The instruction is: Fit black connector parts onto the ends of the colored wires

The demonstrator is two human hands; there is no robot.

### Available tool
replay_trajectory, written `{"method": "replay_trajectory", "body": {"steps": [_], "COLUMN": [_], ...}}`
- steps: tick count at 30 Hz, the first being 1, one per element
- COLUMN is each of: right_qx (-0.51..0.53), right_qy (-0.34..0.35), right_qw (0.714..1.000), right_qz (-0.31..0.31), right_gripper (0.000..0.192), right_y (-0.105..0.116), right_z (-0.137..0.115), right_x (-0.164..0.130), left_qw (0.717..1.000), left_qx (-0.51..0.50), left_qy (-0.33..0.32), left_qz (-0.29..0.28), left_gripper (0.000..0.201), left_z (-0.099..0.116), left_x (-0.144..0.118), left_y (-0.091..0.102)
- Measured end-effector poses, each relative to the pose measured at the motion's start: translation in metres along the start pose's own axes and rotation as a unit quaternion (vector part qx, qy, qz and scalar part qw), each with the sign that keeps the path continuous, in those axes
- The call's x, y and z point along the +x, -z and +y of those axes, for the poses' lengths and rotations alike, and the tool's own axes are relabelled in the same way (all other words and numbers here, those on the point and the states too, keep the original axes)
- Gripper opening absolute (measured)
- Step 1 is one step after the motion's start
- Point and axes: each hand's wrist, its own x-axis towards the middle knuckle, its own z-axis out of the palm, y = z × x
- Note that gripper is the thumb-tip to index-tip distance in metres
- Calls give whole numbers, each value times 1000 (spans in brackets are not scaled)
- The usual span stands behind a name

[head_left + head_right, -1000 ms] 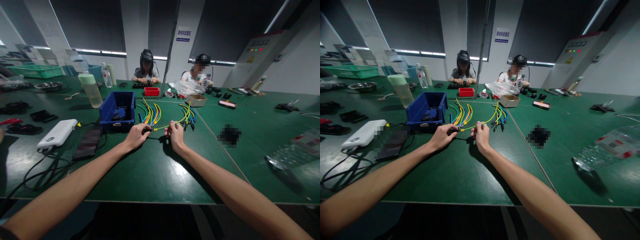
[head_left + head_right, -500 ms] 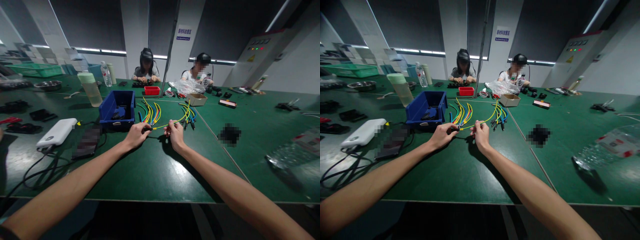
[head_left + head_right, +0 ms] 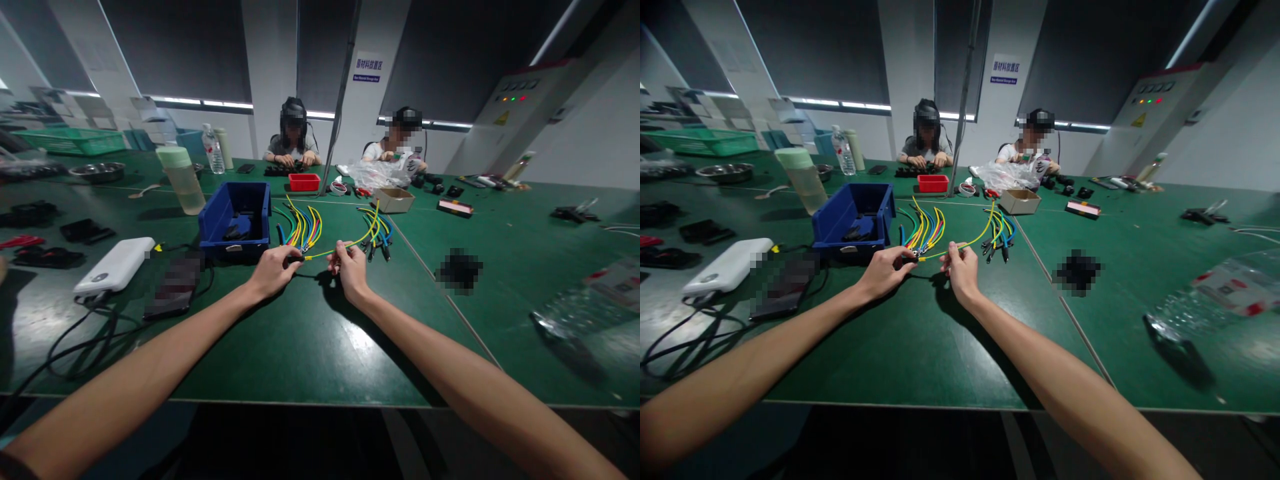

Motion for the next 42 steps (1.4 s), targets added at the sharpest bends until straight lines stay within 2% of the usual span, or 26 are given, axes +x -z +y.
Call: {"method": "replay_trajectory", "body": {"steps": [42], "right_qx": [-60], "right_qy": [26], "right_qw": [996], "right_qz": [-55], "right_gripper": [39], "right_y": [-3], "right_z": [-5], "right_x": [-5], "left_qw": [1000], "left_qx": [0], "left_qy": [-8], "left_qz": [-6], "left_gripper": [8], "left_z": [0], "left_x": [0], "left_y": [0]}}
